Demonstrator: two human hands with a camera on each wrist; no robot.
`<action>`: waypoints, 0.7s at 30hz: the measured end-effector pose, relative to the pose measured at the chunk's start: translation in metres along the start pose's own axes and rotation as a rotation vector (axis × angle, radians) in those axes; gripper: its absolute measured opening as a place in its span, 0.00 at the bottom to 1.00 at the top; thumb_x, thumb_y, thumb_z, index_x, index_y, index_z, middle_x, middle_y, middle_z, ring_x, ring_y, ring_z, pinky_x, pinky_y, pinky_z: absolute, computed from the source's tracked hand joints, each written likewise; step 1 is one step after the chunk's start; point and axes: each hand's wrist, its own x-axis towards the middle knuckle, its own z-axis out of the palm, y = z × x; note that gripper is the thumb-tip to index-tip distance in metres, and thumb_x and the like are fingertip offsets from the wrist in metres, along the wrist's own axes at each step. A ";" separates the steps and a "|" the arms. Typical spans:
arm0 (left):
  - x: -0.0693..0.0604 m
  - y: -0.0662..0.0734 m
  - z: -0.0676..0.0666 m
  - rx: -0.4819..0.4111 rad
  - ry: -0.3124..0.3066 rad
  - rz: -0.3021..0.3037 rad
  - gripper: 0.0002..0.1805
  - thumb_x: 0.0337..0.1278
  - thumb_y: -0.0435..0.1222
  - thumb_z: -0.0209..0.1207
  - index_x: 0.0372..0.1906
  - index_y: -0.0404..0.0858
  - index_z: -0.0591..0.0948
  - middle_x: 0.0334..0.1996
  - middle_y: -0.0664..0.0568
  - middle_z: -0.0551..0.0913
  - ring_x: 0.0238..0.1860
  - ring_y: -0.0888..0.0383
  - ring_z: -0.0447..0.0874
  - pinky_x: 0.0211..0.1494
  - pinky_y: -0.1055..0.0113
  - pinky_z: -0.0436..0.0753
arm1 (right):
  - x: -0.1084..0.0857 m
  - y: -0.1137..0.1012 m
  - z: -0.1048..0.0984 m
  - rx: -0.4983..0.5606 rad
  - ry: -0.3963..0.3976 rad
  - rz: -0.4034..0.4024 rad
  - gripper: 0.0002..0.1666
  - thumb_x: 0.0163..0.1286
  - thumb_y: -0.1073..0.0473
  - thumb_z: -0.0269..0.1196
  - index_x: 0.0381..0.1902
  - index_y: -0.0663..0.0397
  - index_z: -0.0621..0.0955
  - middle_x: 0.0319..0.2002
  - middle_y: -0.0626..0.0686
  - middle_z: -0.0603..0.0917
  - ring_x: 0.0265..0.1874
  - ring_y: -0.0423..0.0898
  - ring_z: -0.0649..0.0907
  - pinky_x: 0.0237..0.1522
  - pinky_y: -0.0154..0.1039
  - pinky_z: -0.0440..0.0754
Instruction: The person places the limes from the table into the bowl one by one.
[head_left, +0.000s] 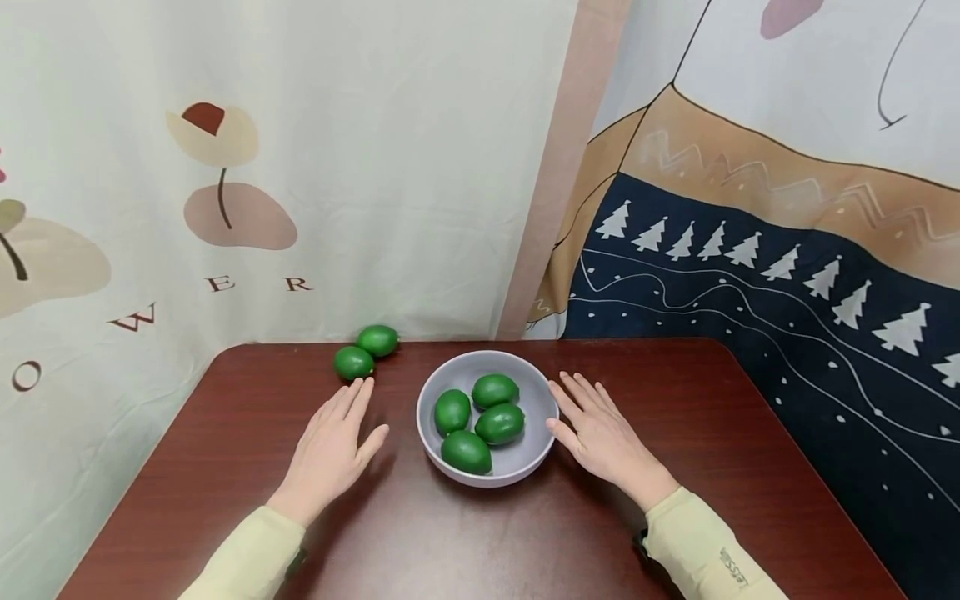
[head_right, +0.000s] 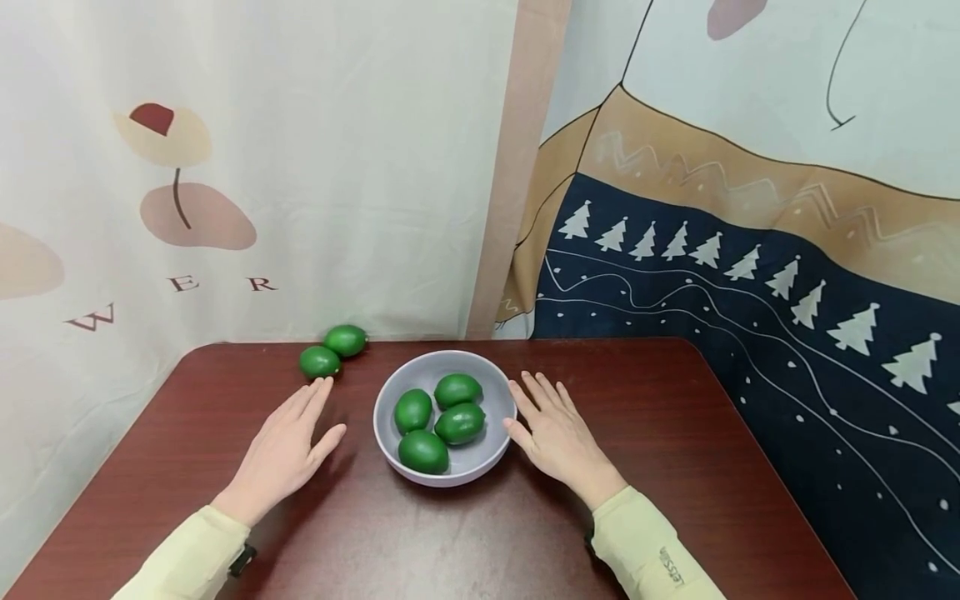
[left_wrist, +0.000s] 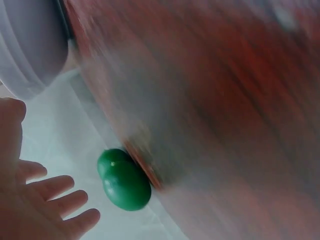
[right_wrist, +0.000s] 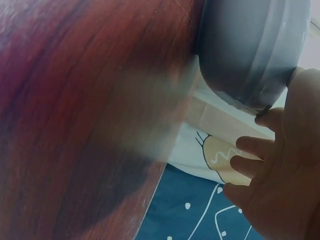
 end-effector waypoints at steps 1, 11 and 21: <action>0.000 -0.002 0.000 0.007 0.015 0.005 0.39 0.69 0.45 0.62 0.76 0.29 0.66 0.73 0.32 0.70 0.72 0.32 0.67 0.73 0.38 0.67 | 0.000 0.000 0.000 0.002 0.000 0.000 0.40 0.79 0.39 0.54 0.81 0.51 0.64 0.81 0.59 0.60 0.81 0.60 0.57 0.79 0.62 0.54; 0.011 -0.023 -0.002 0.052 -0.015 -0.048 0.38 0.71 0.44 0.60 0.75 0.26 0.65 0.72 0.29 0.68 0.72 0.31 0.66 0.73 0.37 0.67 | 0.000 0.002 0.002 0.005 0.004 -0.001 0.40 0.80 0.39 0.54 0.81 0.51 0.64 0.81 0.59 0.60 0.80 0.60 0.58 0.79 0.62 0.54; 0.023 -0.039 -0.002 0.068 -0.053 -0.093 0.37 0.73 0.44 0.58 0.75 0.24 0.64 0.72 0.25 0.65 0.71 0.29 0.65 0.72 0.34 0.66 | 0.000 0.002 0.002 -0.007 0.000 -0.004 0.40 0.80 0.39 0.53 0.81 0.51 0.64 0.81 0.59 0.60 0.80 0.62 0.57 0.79 0.63 0.54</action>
